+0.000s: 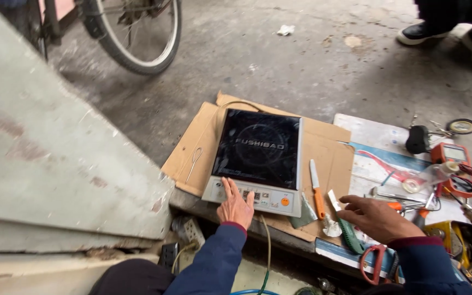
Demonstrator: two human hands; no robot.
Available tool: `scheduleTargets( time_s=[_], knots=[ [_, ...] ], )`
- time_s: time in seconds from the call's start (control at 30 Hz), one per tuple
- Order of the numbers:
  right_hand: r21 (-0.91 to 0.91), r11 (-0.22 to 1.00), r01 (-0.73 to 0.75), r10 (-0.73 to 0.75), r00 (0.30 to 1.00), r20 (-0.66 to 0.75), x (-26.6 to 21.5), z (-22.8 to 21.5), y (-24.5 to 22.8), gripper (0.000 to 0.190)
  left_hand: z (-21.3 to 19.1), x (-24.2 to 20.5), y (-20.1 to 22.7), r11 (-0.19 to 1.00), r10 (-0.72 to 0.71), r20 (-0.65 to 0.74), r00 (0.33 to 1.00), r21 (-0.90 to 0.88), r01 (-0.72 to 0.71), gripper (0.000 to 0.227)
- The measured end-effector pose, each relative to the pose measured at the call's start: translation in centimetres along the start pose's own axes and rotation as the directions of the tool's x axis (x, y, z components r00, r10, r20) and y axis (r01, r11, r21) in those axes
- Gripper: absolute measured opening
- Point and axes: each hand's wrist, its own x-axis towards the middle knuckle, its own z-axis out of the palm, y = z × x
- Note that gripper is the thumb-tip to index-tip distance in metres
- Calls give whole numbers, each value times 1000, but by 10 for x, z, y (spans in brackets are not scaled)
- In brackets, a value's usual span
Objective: Testing the functionality of an induction cooker by plugging it into a power source and operating the control panel buttons to verify settings.
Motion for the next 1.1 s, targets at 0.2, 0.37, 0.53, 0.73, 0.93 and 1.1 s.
scheduleTargets(
  time_s=[0.2, 0.37, 0.53, 0.73, 0.93, 1.1],
  knots=[
    [8, 997, 73, -73, 997, -17, 4, 1, 18, 66, 24, -33, 70, 994, 88, 117, 989, 50, -94, 101],
    [99, 990, 100, -96, 994, -46, -3, -1, 35, 56, -8, -67, 113, 988, 156, 253, 955, -62, -145, 96],
    [54, 996, 70, -67, 997, -44, 7, 4, 41, 57, -3, -78, 128, 971, 202, 401, 894, 37, -236, 102],
    [29, 997, 74, -74, 997, -11, 18, 4, 37, 58, -16, -83, 122, 910, 358, 471, 806, 18, -415, 96],
    [-13, 998, 55, -55, 998, 25, 10, 3, 20, 61, 14, -88, 90, 858, 448, 448, 774, 27, -512, 90],
    [-38, 998, 45, -45, 999, -10, -3, -1, 7, 61, 34, -101, 72, 838, 460, 369, 807, 118, -532, 90]
  ],
)
